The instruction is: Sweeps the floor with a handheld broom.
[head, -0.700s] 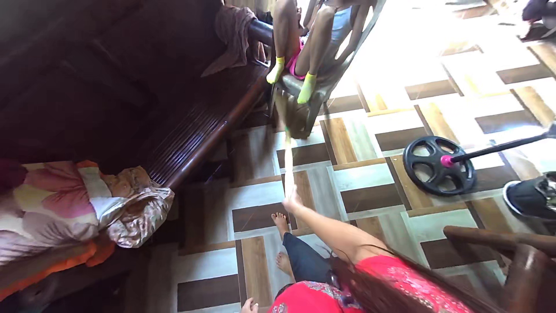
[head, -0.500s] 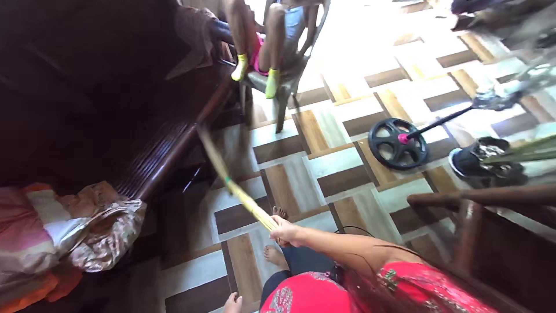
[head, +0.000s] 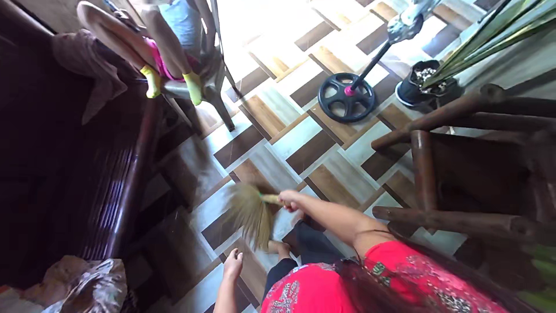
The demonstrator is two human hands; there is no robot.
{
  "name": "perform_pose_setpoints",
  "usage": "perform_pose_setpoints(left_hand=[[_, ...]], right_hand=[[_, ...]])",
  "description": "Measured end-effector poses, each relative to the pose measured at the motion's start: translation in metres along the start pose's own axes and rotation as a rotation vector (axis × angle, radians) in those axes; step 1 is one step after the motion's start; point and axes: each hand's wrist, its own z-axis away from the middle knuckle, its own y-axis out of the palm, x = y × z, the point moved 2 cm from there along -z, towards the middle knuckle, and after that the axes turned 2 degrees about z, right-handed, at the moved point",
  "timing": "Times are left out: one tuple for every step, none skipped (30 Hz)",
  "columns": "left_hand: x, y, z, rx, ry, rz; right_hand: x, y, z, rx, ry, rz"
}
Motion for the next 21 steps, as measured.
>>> perform_pose_setpoints(left_hand=[[-0.011, 0.007, -0.001, 0.026, 0.0, -0.039], [-0.022, 0.016, -0.001, 0.059, 0.002, -0.08], [-0.033, 0.024, 0.0, 0.094, 0.008, -0.123], [-0.045, 0.031, 0.002, 0.128, 0.014, -0.168], [-0.057, 0.038, 0.004, 0.163, 0.022, -0.21], [-0.07, 0.045, 0.006, 0.193, 0.039, -0.249], [-0.082, 0.05, 0.007, 0.214, 0.058, -0.281], [-0.092, 0.054, 0.007, 0.226, 0.074, -0.305], [-0.102, 0.056, 0.007, 0.235, 0.082, -0.322], [-0.111, 0.058, 0.005, 0.24, 0.086, -0.333], [-0.119, 0.058, 0.001, 0.246, 0.084, -0.35], [-0.127, 0.057, -0.004, 0.247, 0.081, -0.37], [-0.135, 0.055, -0.009, 0.242, 0.076, -0.389], [-0.144, 0.052, -0.016, 0.233, 0.07, -0.404], [-0.155, 0.049, -0.021, 0.221, 0.066, -0.418], [-0.166, 0.045, -0.028, 0.203, 0.068, -0.424], [-0.179, 0.042, -0.034, 0.188, 0.072, -0.428], [-0.191, 0.039, -0.041, 0.175, 0.076, -0.432], [-0.205, 0.038, -0.046, 0.167, 0.082, -0.435], [-0.217, 0.037, -0.052, 0.166, 0.084, -0.441], [-0.23, 0.037, -0.058, 0.165, 0.084, -0.448]], right_hand=[[0.012, -0.021, -0.011, -0.055, -0.039, -0.021], [0.021, -0.04, -0.024, -0.125, -0.088, -0.037], [0.031, -0.058, -0.034, -0.189, -0.124, -0.031], [0.042, -0.076, -0.041, -0.24, -0.15, -0.001], [0.051, -0.092, -0.043, -0.291, -0.172, 0.042], [0.057, -0.108, -0.04, -0.317, -0.2, 0.076], [0.06, -0.121, -0.037, -0.349, -0.242, 0.115], [0.057, -0.134, -0.04, -0.388, -0.288, 0.149], [0.049, -0.145, -0.043, -0.42, -0.32, 0.173], [0.037, -0.156, -0.046, -0.442, -0.338, 0.194], [0.018, -0.167, -0.046, -0.454, -0.346, 0.217], [-0.009, -0.178, -0.041, -0.446, -0.333, 0.237], [-0.043, -0.189, -0.03, -0.409, -0.295, 0.279], [-0.088, -0.199, -0.019, -0.373, -0.248, 0.305], [-0.143, -0.209, -0.007, -0.34, -0.188, 0.322], [-0.202, -0.216, 0.009, -0.313, -0.138, 0.331], [-0.264, -0.22, 0.032, -0.314, -0.118, 0.325], [-0.32, -0.218, 0.065, -0.319, -0.113, 0.295], [-0.362, -0.208, 0.108, -0.302, -0.01, 0.209], [-0.406, -0.18, 0.139, -0.455, 0.097, 0.065], [-0.447, -0.139, 0.146, -0.758, 0.23, -0.103]])
